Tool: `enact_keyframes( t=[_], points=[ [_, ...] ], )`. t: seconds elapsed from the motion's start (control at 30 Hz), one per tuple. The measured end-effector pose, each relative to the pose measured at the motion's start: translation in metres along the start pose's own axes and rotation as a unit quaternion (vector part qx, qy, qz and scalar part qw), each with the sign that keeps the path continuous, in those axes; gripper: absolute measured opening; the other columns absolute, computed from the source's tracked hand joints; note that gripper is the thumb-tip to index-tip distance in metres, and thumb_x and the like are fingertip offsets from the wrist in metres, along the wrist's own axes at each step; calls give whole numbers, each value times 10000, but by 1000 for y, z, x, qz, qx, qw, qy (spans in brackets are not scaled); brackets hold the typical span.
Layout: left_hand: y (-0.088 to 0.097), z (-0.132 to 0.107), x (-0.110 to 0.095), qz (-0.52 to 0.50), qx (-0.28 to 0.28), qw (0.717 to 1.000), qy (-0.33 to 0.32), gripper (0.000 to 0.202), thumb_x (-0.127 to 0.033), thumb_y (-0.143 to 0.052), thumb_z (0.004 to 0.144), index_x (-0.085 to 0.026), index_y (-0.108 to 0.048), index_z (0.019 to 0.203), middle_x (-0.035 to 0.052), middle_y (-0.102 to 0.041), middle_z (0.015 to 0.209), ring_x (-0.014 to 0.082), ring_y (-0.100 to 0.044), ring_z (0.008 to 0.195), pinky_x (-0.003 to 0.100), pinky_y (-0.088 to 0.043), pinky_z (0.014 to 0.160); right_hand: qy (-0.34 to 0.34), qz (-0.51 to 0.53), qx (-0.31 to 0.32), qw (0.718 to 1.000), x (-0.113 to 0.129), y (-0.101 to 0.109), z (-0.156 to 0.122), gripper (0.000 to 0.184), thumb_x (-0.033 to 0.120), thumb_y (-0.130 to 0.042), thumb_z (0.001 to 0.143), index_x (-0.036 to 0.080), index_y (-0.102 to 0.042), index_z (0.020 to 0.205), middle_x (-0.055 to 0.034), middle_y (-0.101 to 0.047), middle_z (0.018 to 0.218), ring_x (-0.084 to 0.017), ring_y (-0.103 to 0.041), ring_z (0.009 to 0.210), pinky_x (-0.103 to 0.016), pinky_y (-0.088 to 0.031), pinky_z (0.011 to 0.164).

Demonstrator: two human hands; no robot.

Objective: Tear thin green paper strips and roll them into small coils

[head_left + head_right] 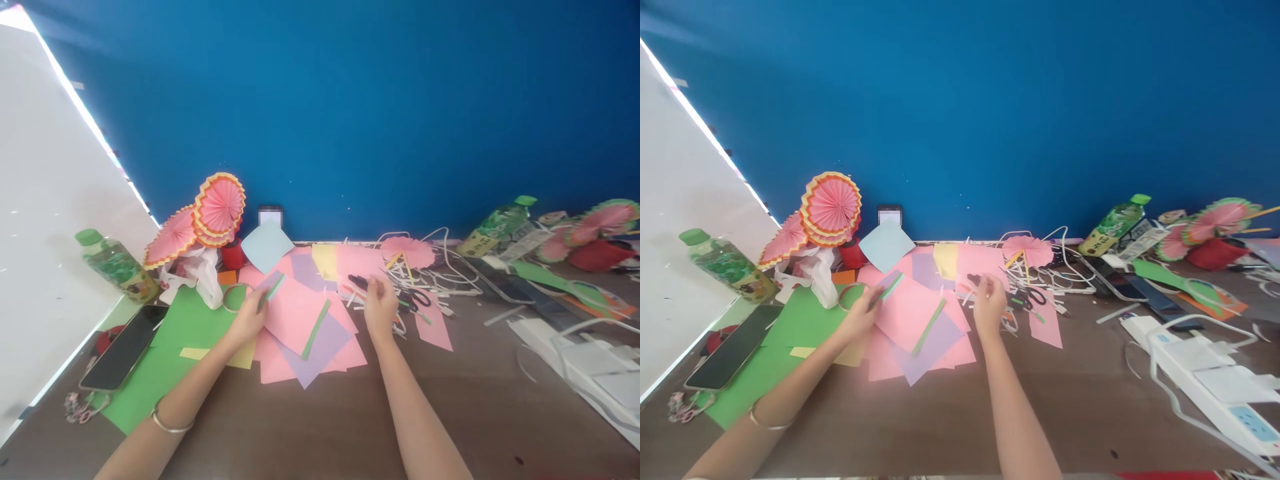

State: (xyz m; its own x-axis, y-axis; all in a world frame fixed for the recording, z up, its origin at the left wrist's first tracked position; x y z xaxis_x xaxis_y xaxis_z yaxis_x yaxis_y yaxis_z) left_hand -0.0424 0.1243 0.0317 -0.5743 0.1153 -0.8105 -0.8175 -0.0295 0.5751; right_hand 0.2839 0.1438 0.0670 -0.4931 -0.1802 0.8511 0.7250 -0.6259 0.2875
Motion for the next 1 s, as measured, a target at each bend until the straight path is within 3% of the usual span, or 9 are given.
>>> enact_keyframes(
  t=[0.1,0.2,0.27,0.4,0.53,0.63,0.77,0.87,1.0],
  points=[
    [-7,-12,-24,148,-11,984,-97,493,-125,-358,792,-158,-378,1283,107,-323,1398,265,-225,1314,486,-232,1041,45,-58,61,995,-2,-7,6,254,312,-438,767,153,-620,843,-93,-629,856,-215,-560,802,-366,-430,762],
    [-28,-20,-35,232,43,960,-153,464,-151,-367,799,-141,-399,1262,128,-288,1413,275,-236,1310,472,-306,1011,139,-130,149,970,5,-26,0,204,267,-482,716,172,-648,786,-86,-620,829,-232,-542,808,-387,-426,766],
    [-39,-23,-34,261,67,950,-160,440,-229,-370,827,-101,-407,1246,174,-297,1398,287,-262,1298,451,-358,980,198,-178,179,947,11,-37,-10,203,261,-510,698,185,-665,806,-84,-616,855,-244,-521,839,-395,-416,782],
    [-51,-29,-29,304,52,938,-158,471,-309,-313,870,-46,-393,1253,211,-347,1360,302,-274,1289,455,-305,1022,247,-259,199,912,17,-55,-25,164,263,-528,713,211,-680,746,-80,-621,905,-254,-489,824,-402,-403,744],
    [-54,-31,-28,309,24,938,-157,478,-322,-294,880,-38,-400,1249,213,-366,1348,304,-290,1281,453,-299,1025,247,-245,180,920,23,-56,-27,181,218,-506,730,211,-669,654,-73,-629,885,-243,-489,812,-400,-401,756],
    [-53,-32,-28,293,3,944,-155,489,-358,-311,875,-60,-397,1253,208,-374,1343,306,-298,1276,466,-307,1013,192,-152,130,961,27,-40,-19,167,271,-528,723,207,-667,658,-67,-621,832,-231,-511,815,-398,-414,783],
    [-50,-35,-31,277,-18,949,-151,457,-348,-324,870,-69,-415,1221,213,-382,1323,314,-316,1259,482,-324,985,5,50,67,996,8,-17,-6,216,362,-572,688,169,-668,712,-67,-632,785,-217,-563,786,-373,-454,730],
    [-45,-36,-44,268,-25,949,-162,369,-286,-330,866,-98,-474,1149,196,-418,1289,306,-349,1233,493,-316,984,-119,196,19,973,-12,-7,-4,267,397,-610,657,149,-653,747,-29,-606,658,-169,-559,639,-327,-475,606],
    [-47,-28,-64,215,-5,964,-158,344,-207,-383,820,-103,-515,1120,179,-417,1305,299,-371,1219,464,-313,999,-175,313,26,933,-21,-11,-1,229,387,-657,619,166,-607,649,59,-456,479,-91,-453,447,-253,-426,453]
  ],
)
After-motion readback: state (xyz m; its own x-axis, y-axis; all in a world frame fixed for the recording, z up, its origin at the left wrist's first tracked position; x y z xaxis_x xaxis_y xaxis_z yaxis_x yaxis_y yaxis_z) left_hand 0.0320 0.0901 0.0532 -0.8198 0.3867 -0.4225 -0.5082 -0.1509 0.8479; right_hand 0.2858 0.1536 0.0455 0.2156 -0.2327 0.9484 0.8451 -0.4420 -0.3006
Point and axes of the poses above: each hand's wrist, its own z-axis towards the middle knuckle, its own y-axis out of the back of the hand, x = y × z, the point moved 10 cm from there along z, towards the middle knuckle
